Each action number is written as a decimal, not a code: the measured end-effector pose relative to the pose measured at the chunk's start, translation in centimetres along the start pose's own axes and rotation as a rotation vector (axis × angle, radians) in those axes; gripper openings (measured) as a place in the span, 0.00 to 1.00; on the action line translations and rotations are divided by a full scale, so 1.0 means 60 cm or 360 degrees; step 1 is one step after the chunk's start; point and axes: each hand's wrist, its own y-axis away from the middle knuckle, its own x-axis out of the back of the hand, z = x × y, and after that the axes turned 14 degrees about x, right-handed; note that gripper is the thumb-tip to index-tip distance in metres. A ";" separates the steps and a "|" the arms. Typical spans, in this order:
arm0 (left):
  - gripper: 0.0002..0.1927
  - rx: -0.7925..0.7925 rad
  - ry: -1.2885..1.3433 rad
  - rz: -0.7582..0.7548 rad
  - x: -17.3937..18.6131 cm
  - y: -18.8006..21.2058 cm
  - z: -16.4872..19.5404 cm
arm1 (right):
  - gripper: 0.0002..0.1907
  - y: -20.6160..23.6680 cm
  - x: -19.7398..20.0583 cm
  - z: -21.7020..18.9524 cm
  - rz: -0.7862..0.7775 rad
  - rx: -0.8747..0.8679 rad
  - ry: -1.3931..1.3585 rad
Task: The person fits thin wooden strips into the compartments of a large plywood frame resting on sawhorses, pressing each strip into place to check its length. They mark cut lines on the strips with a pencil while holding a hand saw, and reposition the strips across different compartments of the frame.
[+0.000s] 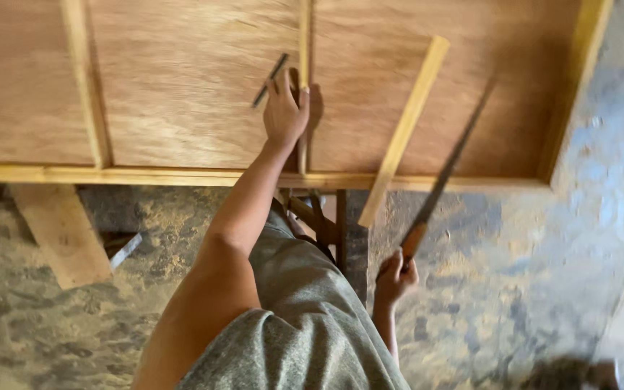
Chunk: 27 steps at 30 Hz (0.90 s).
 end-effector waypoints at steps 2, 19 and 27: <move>0.30 0.0022 0.0041 0.0102 0.046 -0.025 -0.035 | 0.19 -0.009 -0.011 0.006 0.0023 0.0115 -0.0050; 0.25 0.0663 -0.0479 0.0252 0.391 -0.213 -0.381 | 0.21 -0.246 -0.108 0.050 -0.0146 0.0942 0.1874; 0.16 0.0369 -0.0504 0.0328 0.381 -0.206 -0.378 | 0.21 -0.256 -0.136 0.038 -0.0271 0.0709 0.1614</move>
